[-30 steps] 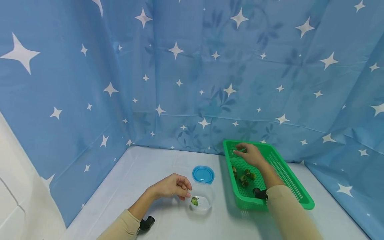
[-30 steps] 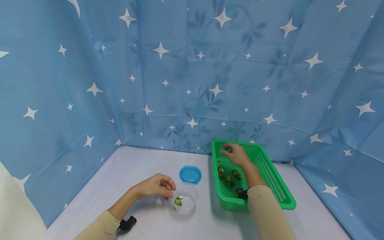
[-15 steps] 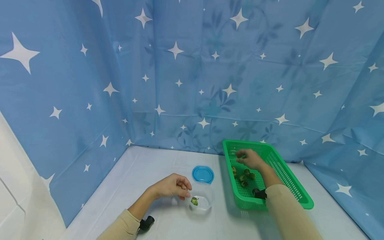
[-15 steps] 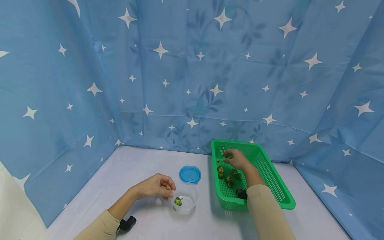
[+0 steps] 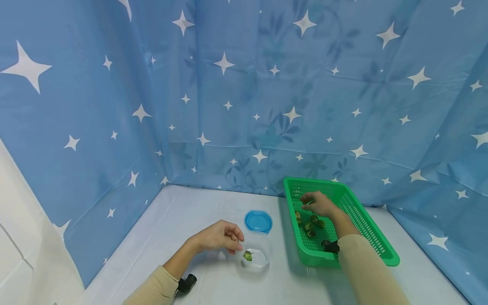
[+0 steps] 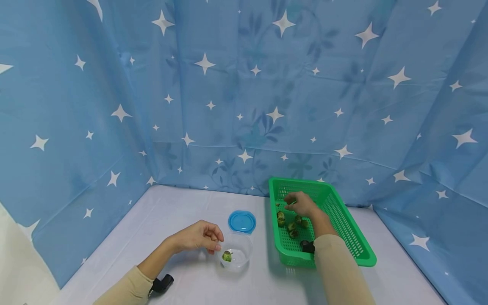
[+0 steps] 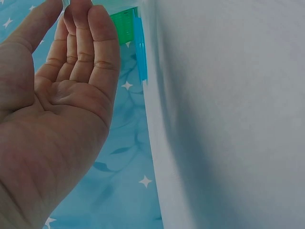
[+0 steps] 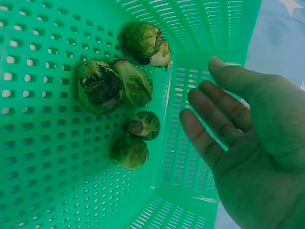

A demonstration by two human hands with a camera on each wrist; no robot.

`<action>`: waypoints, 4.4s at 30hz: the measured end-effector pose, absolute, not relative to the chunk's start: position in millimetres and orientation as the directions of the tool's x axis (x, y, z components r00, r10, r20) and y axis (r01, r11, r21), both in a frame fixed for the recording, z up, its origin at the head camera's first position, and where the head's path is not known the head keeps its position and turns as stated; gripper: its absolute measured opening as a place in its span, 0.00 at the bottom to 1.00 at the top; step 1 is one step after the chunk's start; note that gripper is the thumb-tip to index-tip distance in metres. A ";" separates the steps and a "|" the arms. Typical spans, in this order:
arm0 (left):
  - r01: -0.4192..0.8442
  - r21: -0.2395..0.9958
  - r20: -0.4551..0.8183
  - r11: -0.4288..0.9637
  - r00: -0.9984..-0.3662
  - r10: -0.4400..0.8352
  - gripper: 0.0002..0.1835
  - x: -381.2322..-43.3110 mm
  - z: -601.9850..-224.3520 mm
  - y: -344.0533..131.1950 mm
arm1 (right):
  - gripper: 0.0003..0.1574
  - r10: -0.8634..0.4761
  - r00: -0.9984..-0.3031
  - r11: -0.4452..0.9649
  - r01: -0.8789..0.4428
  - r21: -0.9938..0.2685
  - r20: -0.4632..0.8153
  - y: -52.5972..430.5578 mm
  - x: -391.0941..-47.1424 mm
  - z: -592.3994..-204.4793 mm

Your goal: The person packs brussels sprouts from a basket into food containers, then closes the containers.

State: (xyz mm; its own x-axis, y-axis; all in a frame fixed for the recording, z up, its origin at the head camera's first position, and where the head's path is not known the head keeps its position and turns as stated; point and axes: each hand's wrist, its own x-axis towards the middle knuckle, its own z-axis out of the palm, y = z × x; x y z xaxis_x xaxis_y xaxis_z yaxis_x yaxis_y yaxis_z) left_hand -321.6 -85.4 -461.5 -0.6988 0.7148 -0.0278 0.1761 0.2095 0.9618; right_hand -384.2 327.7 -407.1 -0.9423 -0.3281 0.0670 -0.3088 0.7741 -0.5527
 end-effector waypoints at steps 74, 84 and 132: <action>0.169 0.963 -0.032 0.209 -0.699 0.714 0.18 -322.9 -463.7 -84.9 | 0.13 -0.425 -0.870 0.836 -0.271 -0.477 -0.250 321.2 -371.2 -401.7; 0.169 0.964 -0.032 0.207 -0.698 0.715 0.18 -322.5 -463.7 -86.0 | 0.09 -0.411 -0.874 0.836 -0.247 -0.490 -0.260 320.7 -373.7 -405.6; 0.167 0.965 -0.030 0.204 -0.698 0.715 0.19 -322.5 -463.3 -85.7 | 0.06 -0.471 -0.869 0.703 -0.267 -0.660 -0.151 317.6 -375.6 -404.0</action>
